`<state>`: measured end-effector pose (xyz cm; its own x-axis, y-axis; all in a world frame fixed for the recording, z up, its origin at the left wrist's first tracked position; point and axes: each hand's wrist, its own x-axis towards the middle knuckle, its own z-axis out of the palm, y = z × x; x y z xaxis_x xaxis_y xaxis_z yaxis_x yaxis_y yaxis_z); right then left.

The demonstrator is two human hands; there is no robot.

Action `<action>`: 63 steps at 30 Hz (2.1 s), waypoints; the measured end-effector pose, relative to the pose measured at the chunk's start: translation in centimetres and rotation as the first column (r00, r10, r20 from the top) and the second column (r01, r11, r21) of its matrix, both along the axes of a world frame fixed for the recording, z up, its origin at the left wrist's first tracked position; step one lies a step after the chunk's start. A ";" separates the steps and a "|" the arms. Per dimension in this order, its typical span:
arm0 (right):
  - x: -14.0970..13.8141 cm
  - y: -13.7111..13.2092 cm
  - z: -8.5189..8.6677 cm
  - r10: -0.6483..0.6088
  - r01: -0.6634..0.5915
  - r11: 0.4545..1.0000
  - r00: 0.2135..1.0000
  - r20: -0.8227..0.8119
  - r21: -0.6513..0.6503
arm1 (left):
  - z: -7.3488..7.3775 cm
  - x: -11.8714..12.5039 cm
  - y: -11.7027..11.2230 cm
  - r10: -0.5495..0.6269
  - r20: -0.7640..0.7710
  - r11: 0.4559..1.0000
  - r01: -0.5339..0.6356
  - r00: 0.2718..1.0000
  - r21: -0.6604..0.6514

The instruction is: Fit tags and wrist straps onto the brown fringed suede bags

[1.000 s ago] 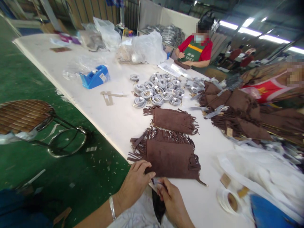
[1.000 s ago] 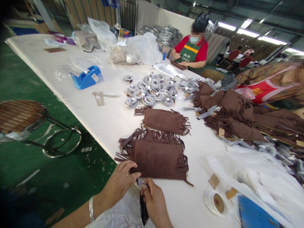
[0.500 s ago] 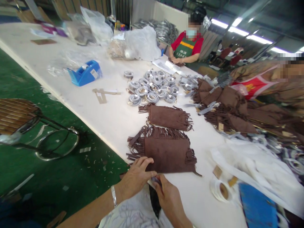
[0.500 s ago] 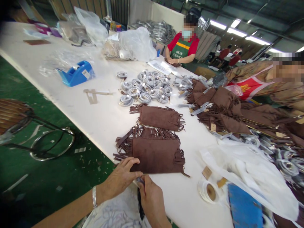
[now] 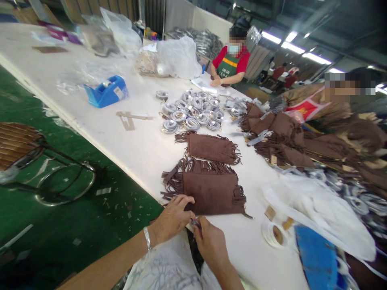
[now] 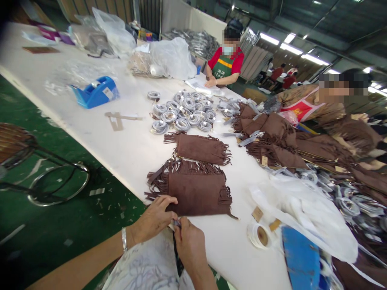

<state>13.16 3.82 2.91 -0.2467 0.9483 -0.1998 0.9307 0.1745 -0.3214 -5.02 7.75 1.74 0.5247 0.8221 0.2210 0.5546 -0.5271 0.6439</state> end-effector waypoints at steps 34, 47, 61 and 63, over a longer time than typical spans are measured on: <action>-2.4 -3.0 -2.0 -0.180 0.109 0.910 0.973 0.146 0.400 | 0.0 0.6 -0.9 0.058 -0.024 0.998 -0.058 0.998 0.026; -3.5 -2.9 -2.2 -0.216 0.186 0.913 0.975 0.044 0.363 | -0.9 0.9 -1.3 0.072 -0.053 0.994 -0.067 0.996 0.092; 1.3 -0.1 1.9 0.087 -0.100 0.947 0.995 0.055 0.305 | -1.1 0.5 -1.2 0.059 0.012 0.995 -0.060 0.998 0.081; 1.2 0.6 1.8 0.112 -0.138 0.955 0.987 0.115 0.261 | -1.0 0.6 -1.1 0.070 0.020 0.995 -0.071 0.997 0.069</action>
